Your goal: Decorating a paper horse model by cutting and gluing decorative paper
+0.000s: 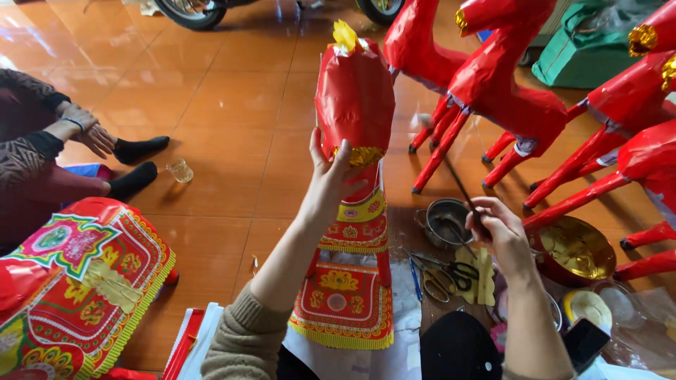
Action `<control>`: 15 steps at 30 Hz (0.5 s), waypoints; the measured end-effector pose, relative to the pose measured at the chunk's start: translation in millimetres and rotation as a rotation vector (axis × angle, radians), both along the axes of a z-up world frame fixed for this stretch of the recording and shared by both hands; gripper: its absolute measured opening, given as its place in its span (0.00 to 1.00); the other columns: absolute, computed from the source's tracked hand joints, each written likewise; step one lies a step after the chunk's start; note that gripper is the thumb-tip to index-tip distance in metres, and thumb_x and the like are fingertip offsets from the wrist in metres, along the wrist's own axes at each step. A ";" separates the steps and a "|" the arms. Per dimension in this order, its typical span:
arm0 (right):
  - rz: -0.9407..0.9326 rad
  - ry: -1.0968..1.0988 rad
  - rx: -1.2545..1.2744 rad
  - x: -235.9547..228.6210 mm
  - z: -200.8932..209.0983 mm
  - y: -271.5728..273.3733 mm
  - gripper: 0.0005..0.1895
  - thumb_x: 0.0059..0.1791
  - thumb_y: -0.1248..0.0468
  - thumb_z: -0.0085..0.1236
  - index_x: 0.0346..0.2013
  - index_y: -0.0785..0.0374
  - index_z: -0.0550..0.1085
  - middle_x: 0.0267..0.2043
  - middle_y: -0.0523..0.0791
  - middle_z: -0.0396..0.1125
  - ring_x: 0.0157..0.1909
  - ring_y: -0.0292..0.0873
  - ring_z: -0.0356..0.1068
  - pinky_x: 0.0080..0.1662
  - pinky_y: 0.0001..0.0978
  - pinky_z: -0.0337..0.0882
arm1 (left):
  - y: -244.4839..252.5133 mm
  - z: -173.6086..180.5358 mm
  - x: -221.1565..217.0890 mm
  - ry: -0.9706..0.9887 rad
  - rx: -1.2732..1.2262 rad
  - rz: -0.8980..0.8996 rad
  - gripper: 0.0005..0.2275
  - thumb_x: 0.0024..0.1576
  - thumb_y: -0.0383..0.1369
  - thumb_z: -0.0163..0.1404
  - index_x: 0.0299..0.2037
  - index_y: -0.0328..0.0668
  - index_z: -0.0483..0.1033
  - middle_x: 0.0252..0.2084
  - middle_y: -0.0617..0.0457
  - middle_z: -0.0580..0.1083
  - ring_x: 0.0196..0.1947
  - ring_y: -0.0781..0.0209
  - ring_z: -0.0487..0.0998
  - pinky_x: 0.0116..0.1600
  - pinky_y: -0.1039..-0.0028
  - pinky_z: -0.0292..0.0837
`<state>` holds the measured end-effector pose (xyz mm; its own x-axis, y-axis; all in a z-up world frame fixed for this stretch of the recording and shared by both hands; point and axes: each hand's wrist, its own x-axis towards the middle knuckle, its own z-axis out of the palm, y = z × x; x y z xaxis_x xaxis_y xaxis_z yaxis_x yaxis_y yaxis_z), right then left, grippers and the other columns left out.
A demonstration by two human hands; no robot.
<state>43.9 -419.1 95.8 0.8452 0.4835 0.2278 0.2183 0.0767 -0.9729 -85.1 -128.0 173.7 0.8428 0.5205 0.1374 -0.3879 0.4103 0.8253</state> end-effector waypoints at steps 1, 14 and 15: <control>0.031 0.028 -0.009 -4.7 15.4 2.5 0.17 0.51 0.68 0.36 0.52 0.63 0.69 0.27 0.55 0.66 0.22 0.41 0.61 0.21 0.25 0.58 | -1.2 1.7 4.4 -0.001 -0.033 0.022 0.41 0.58 0.44 0.51 0.71 0.63 0.27 0.65 0.23 0.55 0.54 0.21 0.68 0.48 0.38 0.67; -0.049 -0.522 -0.248 -5.1 81.5 34.8 0.12 0.51 0.73 0.49 0.48 0.62 0.76 0.21 0.46 0.68 0.22 0.35 0.64 0.26 0.21 0.63 | 12.2 19.2 4.3 -0.038 -0.105 -0.005 0.39 0.53 0.34 0.59 0.71 0.60 0.46 0.55 0.27 0.67 0.47 0.32 0.76 0.45 0.43 0.77; -0.053 -0.547 -0.247 -3.8 82.6 37.0 0.12 0.51 0.72 0.51 0.48 0.61 0.76 0.25 0.46 0.70 0.25 0.35 0.66 0.27 0.22 0.65 | 9.9 20.4 2.0 -0.040 -0.094 -0.010 0.39 0.52 0.34 0.60 0.71 0.58 0.46 0.55 0.28 0.67 0.48 0.33 0.75 0.46 0.44 0.77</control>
